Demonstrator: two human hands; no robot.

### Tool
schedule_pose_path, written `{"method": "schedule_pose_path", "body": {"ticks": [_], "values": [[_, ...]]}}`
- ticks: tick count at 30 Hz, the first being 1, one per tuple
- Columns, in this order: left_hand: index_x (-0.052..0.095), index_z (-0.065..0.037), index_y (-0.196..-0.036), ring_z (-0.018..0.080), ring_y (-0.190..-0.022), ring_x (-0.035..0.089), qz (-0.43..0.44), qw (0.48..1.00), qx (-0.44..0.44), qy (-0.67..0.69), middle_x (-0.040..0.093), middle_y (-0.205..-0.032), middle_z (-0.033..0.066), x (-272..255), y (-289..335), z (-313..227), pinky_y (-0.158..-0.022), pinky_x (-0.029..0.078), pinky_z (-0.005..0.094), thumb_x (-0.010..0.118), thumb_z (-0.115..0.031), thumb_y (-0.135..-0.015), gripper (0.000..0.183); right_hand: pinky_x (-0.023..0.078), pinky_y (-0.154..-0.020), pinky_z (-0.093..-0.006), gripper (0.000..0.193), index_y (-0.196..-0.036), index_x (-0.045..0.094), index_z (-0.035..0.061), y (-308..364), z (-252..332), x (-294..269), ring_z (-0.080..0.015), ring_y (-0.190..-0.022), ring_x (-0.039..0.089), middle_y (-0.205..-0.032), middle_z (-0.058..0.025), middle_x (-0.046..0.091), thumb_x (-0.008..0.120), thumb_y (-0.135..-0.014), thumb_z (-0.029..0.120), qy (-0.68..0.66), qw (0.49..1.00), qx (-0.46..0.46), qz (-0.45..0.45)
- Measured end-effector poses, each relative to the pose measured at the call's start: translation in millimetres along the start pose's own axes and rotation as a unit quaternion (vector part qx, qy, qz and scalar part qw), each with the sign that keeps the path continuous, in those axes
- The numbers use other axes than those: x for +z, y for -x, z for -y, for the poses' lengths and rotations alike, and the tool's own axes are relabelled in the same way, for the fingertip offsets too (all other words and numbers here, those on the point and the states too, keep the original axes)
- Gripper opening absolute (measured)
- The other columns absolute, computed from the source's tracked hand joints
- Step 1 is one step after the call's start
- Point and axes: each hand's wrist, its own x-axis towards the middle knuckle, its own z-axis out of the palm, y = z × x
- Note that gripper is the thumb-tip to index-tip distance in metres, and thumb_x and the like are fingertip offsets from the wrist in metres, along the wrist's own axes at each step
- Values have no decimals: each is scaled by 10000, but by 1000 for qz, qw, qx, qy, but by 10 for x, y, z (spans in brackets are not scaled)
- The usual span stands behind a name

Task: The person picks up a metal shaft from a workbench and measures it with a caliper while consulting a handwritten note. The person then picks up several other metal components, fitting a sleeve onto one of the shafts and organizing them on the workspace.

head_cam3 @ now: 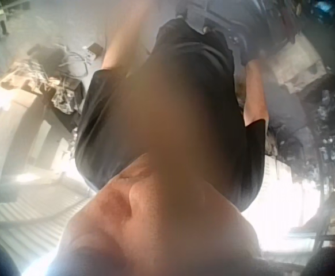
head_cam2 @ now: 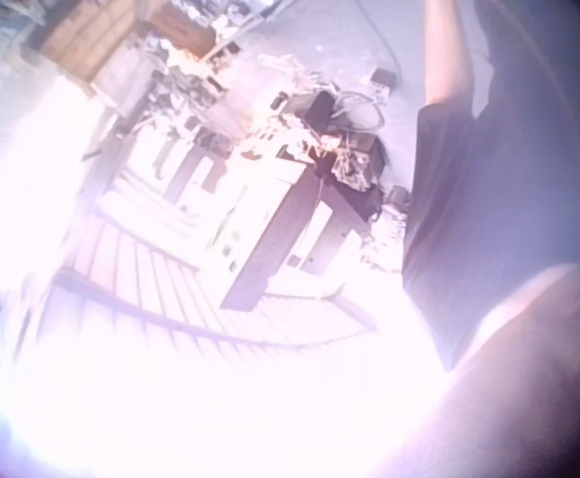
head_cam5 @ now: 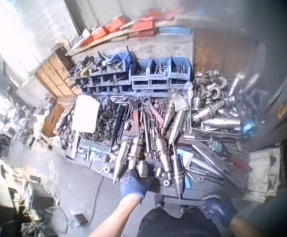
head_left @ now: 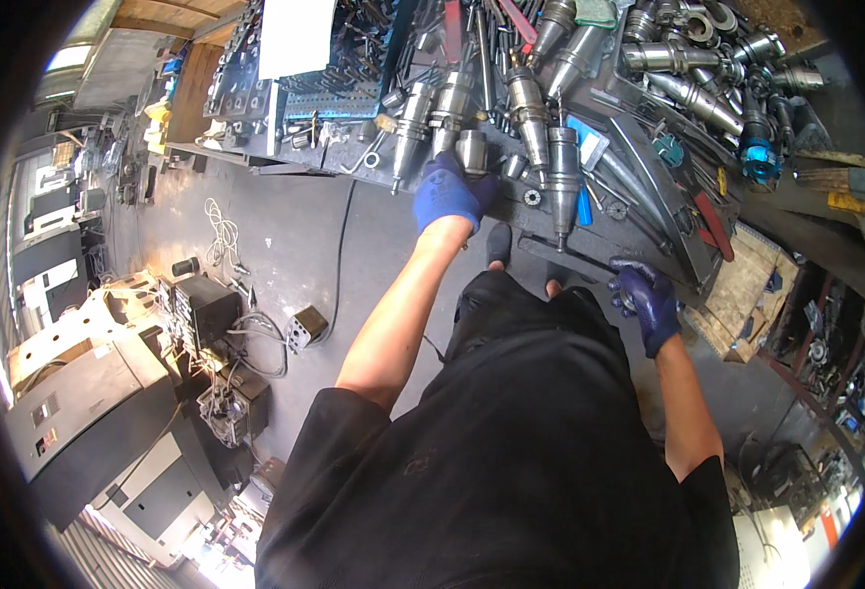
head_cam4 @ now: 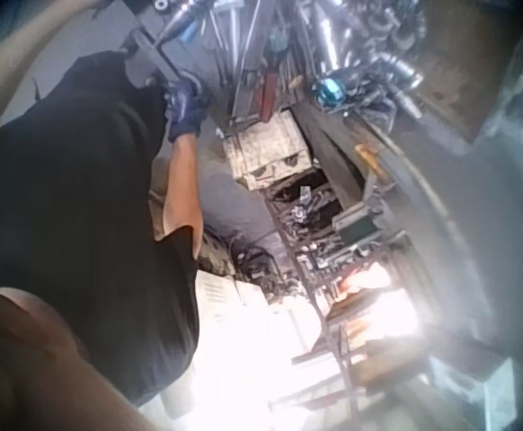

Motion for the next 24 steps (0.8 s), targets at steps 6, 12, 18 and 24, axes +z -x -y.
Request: {"method": "schedule_pose_path", "body": {"ticks": [6, 12, 18, 24], "values": [[622, -48, -1210, 395, -1015, 674, -152, 964, 147, 163, 688, -1144, 199, -78, 100, 282, -860, 544, 460, 718, -246, -883, 394, 453, -579, -236, 273, -1172, 717, 70, 61, 14, -17, -84, -666, 600, -883, -42, 721, 644, -967, 236, 3, 1000, -11, -18], [653, -83, -1257, 338, -951, 710, -109, 994, -11, -27, 718, -1097, 196, -443, -556, 1152, -866, 548, 416, 738, -307, -841, 480, 467, -596, -263, 312, -1198, 708, 109, 153, 94, 76, -110, -721, 639, -950, -31, 730, 642, -951, 287, -32, 992, 95, -81], [724, -60, -1104, 299, -892, 725, -77, 997, 7, 25, 752, -970, 159, -484, -791, 1201, -798, 544, 383, 734, -347, -877, 366, 413, -574, -223, 391, -1318, 637, 147, 2, -295, 51, -118, -834, 653, -1103, -30, 716, 546, -976, 312, -187, 979, -76, -21], [722, -65, -1108, 276, -798, 730, 5, 968, 246, 52, 737, -894, 145, -351, 262, 18, -741, 580, 386, 805, -298, -798, 396, 464, -662, -244, 401, -1351, 613, 103, 167, -115, -15, -98, -879, 625, -1165, -20, 702, 595, -973, 234, -70, 995, -52, -46]]}}
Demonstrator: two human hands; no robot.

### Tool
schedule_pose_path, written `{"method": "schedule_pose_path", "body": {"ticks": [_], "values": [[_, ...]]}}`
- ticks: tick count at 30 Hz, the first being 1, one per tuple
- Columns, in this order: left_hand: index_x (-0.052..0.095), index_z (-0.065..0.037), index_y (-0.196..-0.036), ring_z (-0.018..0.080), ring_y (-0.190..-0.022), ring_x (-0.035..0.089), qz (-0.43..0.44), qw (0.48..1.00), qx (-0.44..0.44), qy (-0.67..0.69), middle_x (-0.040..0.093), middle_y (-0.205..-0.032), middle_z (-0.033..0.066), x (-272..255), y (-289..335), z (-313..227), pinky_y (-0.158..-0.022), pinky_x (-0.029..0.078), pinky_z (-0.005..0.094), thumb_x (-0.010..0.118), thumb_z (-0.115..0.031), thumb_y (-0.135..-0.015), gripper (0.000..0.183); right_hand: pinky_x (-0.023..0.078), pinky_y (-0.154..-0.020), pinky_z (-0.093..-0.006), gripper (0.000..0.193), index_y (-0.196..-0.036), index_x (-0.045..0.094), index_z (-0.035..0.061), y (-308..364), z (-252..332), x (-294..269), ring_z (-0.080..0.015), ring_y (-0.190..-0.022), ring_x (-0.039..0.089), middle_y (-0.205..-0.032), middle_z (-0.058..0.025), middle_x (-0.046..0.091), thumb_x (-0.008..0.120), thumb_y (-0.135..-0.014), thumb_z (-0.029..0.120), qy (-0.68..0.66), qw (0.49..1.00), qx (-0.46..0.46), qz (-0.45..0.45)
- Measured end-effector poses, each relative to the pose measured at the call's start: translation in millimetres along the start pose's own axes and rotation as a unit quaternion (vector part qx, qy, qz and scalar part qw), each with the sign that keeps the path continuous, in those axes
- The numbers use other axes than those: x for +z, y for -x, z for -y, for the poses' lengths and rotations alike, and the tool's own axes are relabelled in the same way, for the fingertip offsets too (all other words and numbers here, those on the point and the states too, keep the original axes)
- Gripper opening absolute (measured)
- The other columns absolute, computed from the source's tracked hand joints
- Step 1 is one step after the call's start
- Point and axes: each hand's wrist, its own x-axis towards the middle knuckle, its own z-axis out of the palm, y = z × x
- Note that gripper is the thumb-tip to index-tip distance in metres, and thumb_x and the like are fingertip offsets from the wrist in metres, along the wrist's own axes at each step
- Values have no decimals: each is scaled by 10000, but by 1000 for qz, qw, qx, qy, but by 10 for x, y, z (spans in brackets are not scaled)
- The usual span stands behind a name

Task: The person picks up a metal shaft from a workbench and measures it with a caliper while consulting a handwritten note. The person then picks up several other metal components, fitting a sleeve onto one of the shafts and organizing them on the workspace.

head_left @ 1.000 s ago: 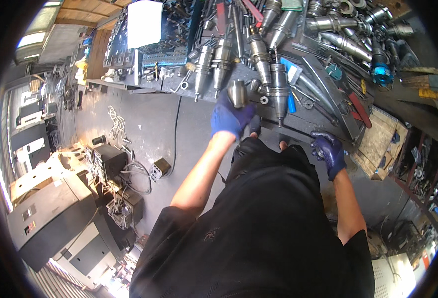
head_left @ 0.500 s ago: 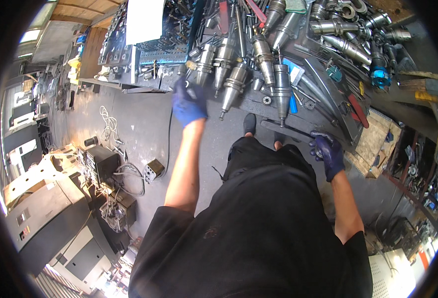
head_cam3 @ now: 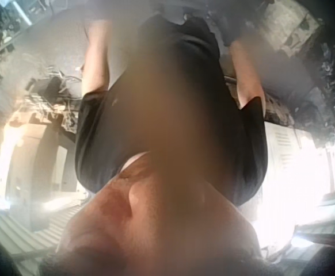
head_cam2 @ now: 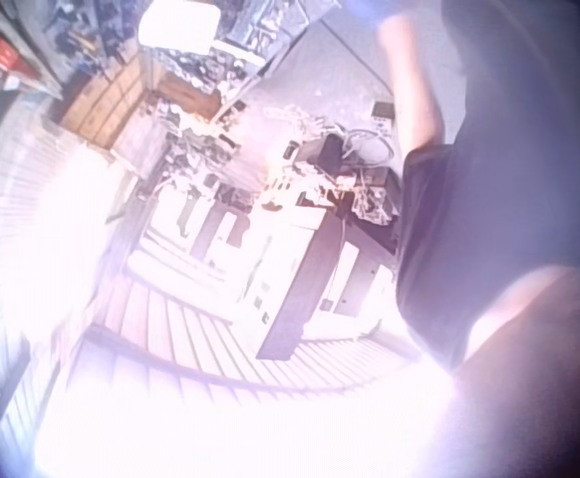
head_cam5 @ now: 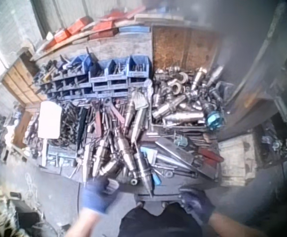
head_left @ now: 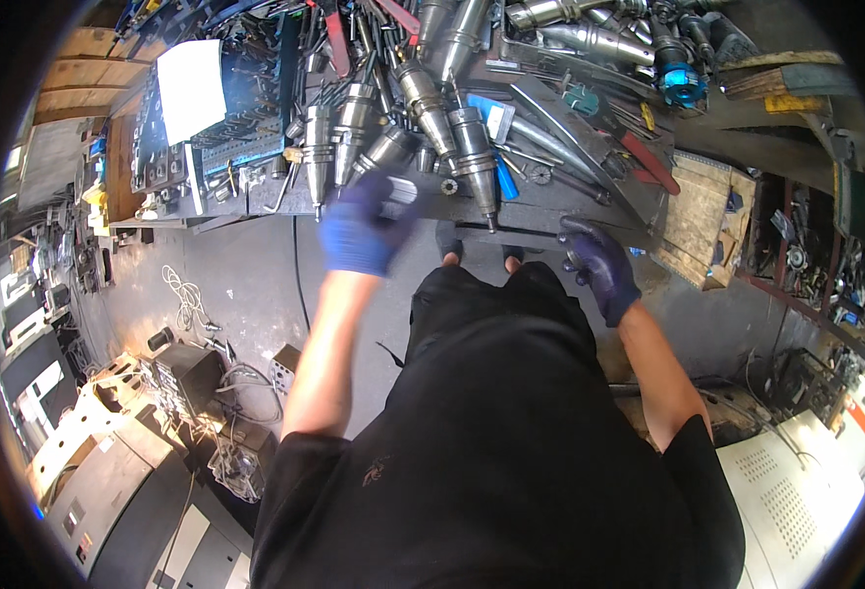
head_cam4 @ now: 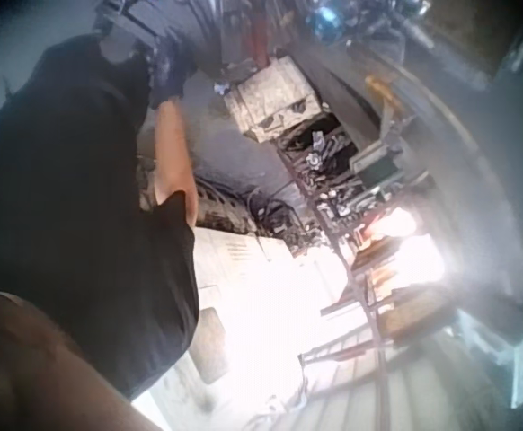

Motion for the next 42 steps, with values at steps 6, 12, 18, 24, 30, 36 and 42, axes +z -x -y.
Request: {"method": "schedule_pose_path", "body": {"ticks": [6, 12, 18, 24, 30, 36, 42], "values": [[662, -126, -1104, 352, -951, 699, 267, 957, 113, -14, 711, -1033, 144, 1185, 211, -1065, -788, 569, 463, 729, -333, -826, 352, 523, -963, -372, 593, -1385, 568, 92, -18, -97, 112, -252, -1109, 677, -1230, -161, 683, 800, -848, 192, 193, 937, -267, -116], [603, -174, -1301, 392, -1048, 672, 317, 946, 50, 39, 684, -1162, 200, 1588, 259, -1042, -863, 550, 477, 722, -234, -838, 482, 506, -988, -465, 641, -1400, 560, 140, -274, -151, 120, -412, -1167, 608, -1290, -215, 626, 783, -799, 147, 326, 861, -369, -126], [523, -132, -1406, 400, -1187, 613, 315, 939, -52, 127, 644, -1287, 219, 1664, 411, -890, -964, 510, 455, 677, -166, -880, 550, 521, -967, -454, 648, -1402, 564, 114, -376, -145, 135, -407, -1135, 626, -1283, -212, 631, 767, -789, 73, 366, 852, -368, -70], [647, -35, -1240, 365, -1093, 673, 248, 936, -46, 244, 697, -1171, 217, 1678, 528, -724, -930, 529, 396, 638, -165, -928, 338, 516, -962, -472, 758, -1443, 519, 140, -575, -340, 41, -416, -1123, 619, -1293, -211, 619, 760, -732, 38, 404, 840, -363, -9], [639, -3, -1252, 298, -1077, 690, 279, 920, -82, 262, 709, -1176, 204, 1766, 433, -761, -936, 522, 373, 670, -258, -948, 399, 508, -973, -482, 759, -1433, 517, 120, -492, -229, -42, -400, -1179, 597, -1309, -202, 612, 768, -718, 82, 376, 821, -427, -47], [625, 16, -1264, 259, -1071, 687, 298, 904, -101, 288, 714, -1167, 195, 1875, 406, -789, -942, 519, 353, 687, -243, -945, 416, 547, -816, -499, 182, -1078, 688, 78, -396, -21, 54, -412, -891, 687, -974, -198, 718, 640, -950, 197, 319, 846, -360, -231], [597, -43, -1329, 282, -1086, 686, 266, 885, -85, 372, 701, -1201, 192, 2056, 511, -661, -934, 528, 364, 717, -232, -914, 471, 536, -740, -502, 250, -1000, 700, 84, -668, -332, 10, -447, -843, 661, -918, -232, 688, 605, -979, 315, 429, 839, -292, -161]]}}
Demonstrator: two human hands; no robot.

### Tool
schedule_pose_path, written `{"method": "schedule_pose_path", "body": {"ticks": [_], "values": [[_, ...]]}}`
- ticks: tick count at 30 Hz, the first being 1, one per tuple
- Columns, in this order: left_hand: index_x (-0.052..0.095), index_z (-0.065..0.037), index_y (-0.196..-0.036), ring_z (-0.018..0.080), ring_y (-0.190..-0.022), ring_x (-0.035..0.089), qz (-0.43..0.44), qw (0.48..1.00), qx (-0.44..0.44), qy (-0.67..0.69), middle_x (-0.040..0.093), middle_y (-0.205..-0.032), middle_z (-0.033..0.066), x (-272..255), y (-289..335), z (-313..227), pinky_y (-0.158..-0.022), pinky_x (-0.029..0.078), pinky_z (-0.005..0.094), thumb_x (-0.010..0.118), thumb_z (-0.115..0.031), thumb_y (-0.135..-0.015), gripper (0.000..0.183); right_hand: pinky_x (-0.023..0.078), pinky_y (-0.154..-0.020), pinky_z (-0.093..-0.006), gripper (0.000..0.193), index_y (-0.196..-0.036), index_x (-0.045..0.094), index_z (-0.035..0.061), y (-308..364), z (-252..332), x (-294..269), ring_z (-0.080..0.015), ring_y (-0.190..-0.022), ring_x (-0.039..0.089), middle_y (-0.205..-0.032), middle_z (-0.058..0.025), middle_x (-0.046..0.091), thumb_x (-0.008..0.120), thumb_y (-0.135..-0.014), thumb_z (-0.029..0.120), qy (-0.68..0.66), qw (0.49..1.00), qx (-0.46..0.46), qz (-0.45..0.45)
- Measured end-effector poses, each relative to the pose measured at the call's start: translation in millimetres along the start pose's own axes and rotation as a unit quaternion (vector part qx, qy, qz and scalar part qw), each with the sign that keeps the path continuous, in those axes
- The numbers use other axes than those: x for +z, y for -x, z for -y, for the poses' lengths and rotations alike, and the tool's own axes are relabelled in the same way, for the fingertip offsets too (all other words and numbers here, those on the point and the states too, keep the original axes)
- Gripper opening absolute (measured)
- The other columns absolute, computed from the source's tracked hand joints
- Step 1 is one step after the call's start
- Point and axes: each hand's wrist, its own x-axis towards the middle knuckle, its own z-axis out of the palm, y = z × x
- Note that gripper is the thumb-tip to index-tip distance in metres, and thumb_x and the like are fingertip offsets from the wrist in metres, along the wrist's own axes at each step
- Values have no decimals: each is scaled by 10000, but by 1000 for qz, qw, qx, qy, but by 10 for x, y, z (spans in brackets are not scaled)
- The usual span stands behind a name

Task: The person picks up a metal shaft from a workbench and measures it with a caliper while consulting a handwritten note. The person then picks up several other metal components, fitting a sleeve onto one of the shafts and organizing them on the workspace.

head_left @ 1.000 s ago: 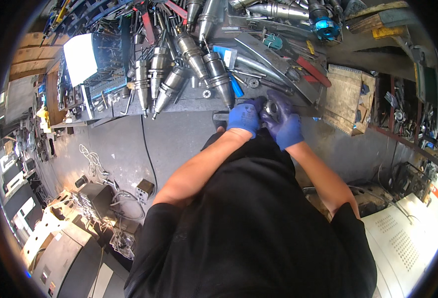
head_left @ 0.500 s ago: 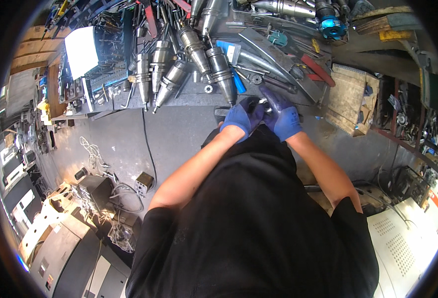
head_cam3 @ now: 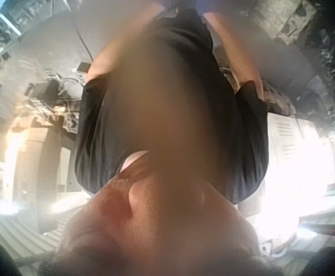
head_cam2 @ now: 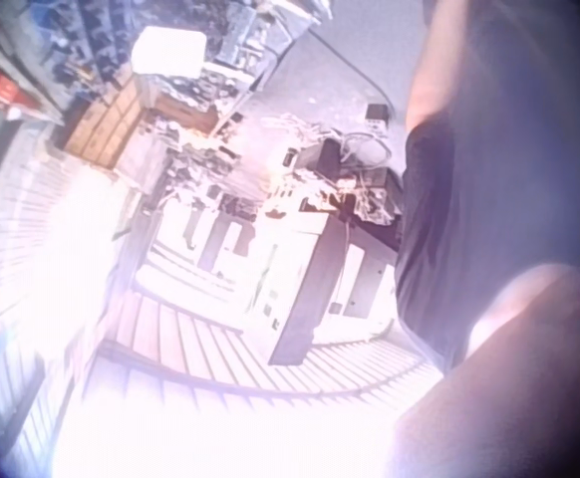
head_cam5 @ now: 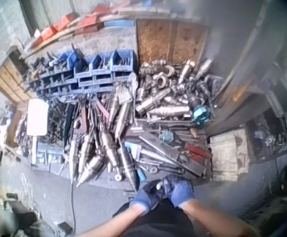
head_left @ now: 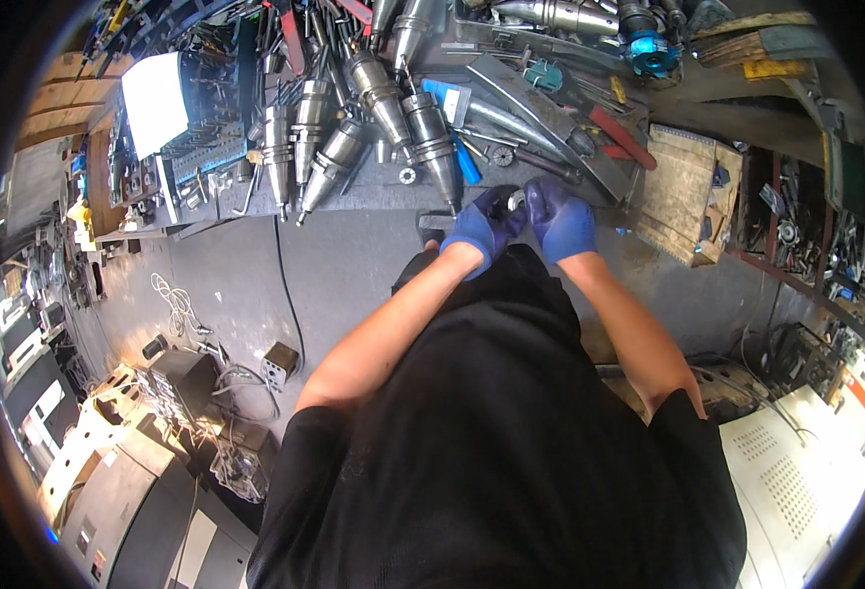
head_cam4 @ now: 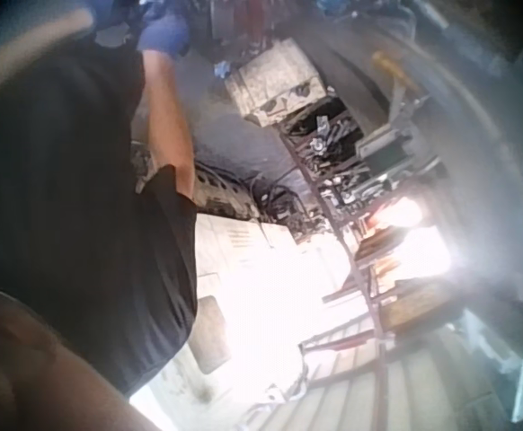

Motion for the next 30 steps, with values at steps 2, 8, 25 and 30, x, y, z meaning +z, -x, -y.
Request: {"method": "schedule_pose_path", "body": {"ticks": [2, 8, 25, 30], "values": [[590, -49, -1344, 267, -1088, 679, 6, 1000, -4, -10, 699, -1211, 177, -2, 0, -57, -934, 527, 362, 718, -219, -913, 480, 533, -735, -500, 240, -1012, 707, 85, -4, -51, -10, -442, -844, 661, -925, -225, 690, 598, -985, 297, -21, 999, -24, -3], [568, -17, -1360, 178, -1050, 656, 32, 992, -41, 117, 701, -1196, 124, -13, 85, -233, -914, 524, 326, 695, -134, -929, 464, 532, -688, -497, 169, -1035, 702, 102, -274, 401, -307, -417, -775, 661, -902, -207, 691, 605, -960, 218, -92, 967, -131, -197], [563, -60, -1379, 171, -996, 637, 102, 981, -90, 138, 683, -1214, 105, -70, 70, -130, -855, 529, 322, 649, -103, -938, 451, 535, -611, -457, 80, -922, 687, 121, -429, 148, 276, -376, -677, 654, -807, -151, 668, 691, -845, 139, 11, 957, -169, -234], [573, -65, -1360, 171, -971, 648, 124, 958, -149, 210, 694, -1155, 83, -158, -64, -208, -853, 535, 315, 615, -81, -943, 420, 545, -624, -455, 105, -967, 678, 104, -506, 290, 200, -375, -706, 669, -837, -167, 683, 682, -864, 128, 81, 970, -96, -206]]}}
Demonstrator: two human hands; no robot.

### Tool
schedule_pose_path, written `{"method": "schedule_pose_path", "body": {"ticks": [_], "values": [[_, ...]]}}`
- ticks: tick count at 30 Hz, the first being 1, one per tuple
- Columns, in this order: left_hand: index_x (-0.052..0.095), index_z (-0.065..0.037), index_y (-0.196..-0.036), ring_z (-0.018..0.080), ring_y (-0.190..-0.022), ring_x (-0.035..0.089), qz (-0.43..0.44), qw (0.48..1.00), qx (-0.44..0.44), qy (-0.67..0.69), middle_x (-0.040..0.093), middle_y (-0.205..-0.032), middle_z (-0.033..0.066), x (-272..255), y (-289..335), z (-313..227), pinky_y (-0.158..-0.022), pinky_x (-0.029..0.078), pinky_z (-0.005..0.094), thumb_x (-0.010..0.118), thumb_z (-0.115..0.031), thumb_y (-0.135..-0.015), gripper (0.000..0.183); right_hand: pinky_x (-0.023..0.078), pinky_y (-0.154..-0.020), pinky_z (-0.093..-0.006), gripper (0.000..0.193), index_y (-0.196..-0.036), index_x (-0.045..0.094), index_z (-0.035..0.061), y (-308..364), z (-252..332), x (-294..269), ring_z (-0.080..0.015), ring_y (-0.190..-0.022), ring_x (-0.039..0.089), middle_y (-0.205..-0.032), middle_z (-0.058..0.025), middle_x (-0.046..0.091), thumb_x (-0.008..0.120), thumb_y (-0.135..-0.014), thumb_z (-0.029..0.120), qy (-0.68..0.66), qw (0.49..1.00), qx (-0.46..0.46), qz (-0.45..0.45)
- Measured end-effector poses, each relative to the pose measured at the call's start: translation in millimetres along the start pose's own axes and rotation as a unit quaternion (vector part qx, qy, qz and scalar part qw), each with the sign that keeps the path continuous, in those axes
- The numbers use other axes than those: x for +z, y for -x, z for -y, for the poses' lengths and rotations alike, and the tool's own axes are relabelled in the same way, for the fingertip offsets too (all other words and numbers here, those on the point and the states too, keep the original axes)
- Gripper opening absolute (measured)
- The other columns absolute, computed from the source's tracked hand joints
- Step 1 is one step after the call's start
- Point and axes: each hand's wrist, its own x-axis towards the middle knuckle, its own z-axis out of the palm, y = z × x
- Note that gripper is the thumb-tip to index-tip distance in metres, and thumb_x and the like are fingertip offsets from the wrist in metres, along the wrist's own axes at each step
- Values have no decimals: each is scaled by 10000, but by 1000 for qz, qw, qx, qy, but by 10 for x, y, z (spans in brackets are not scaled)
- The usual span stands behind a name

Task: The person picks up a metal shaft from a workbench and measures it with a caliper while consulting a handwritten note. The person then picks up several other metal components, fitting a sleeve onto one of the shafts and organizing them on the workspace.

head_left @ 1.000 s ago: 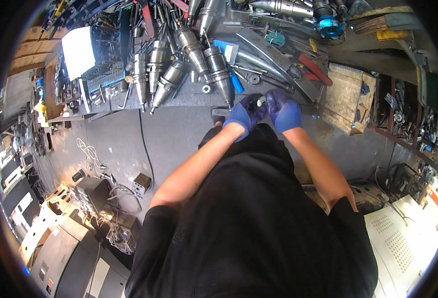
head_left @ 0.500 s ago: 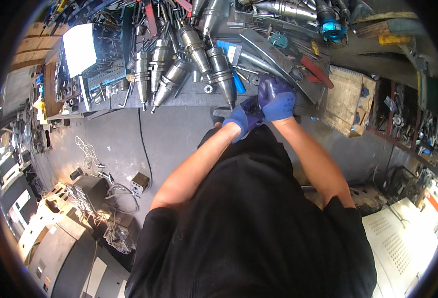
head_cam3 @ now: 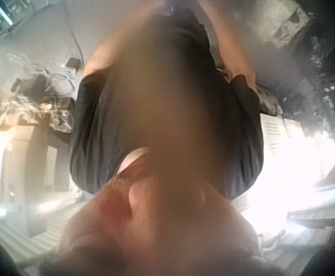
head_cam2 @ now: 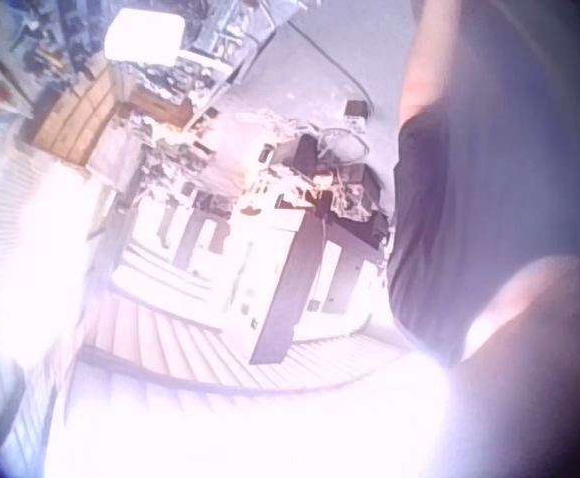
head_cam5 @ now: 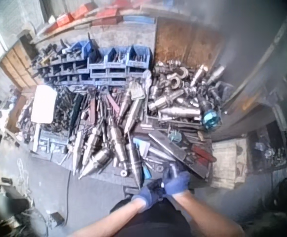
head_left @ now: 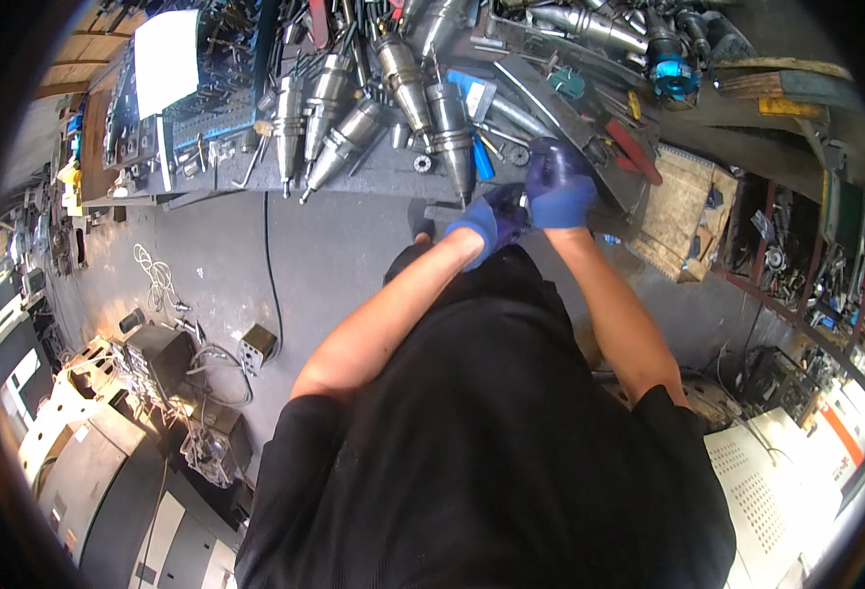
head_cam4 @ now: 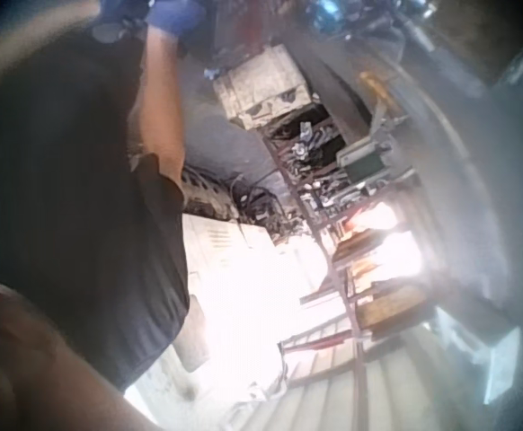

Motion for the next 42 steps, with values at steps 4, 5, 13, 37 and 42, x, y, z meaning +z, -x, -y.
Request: {"method": "schedule_pose_path", "body": {"ticks": [4, 5, 13, 37, 42], "values": [[582, -75, -1350, 171, -991, 654, -57, 997, 49, -26, 708, -1132, 92, 129, 148, 12, -864, 536, 319, 630, -135, -946, 412, 572, -762, -406, 107, -987, 702, 72, -141, -114, -412, -359, -843, 712, -951, -185, 725, 684, -884, 95, -218, 969, 86, -77], [590, -72, -1341, 181, -1005, 662, -67, 995, 48, -57, 712, -1137, 105, 143, 147, 10, -877, 534, 322, 638, -158, -941, 412, 571, -774, -411, 138, -1018, 703, 74, -98, -139, -524, -360, -866, 713, -977, -185, 726, 687, -884, 102, -173, 983, 54, -36], [632, -62, -1288, 262, -1107, 690, -157, 967, 45, -196, 711, -1190, 178, 228, -16, -30, -934, 527, 339, 673, -223, -907, 415, 585, -776, -448, 244, -1060, 730, 44, 191, -347, -492, -382, -851, 720, -963, -198, 730, 584, -930, 188, 181, 960, -108, 186], [583, -100, -1374, 227, -1049, 674, -120, 952, 247, -137, 698, -1221, 118, 111, -202, 393, -924, 531, 350, 779, -126, -816, 592, 562, -792, -420, 284, -1106, 767, 136, -231, 195, -1329, -380, -874, 708, -980, -204, 725, 698, -880, 294, -40, 906, 83, 412], [607, -108, -1346, 284, -1107, 676, -146, 954, 214, -154, 700, -1227, 141, 192, -155, 302, -958, 523, 365, 782, -158, -811, 565, 557, -822, -458, 307, -1091, 774, 187, -619, 455, -1267, -382, -891, 702, -958, -178, 728, 681, -864, 372, 108, 850, 48, 514]]}}
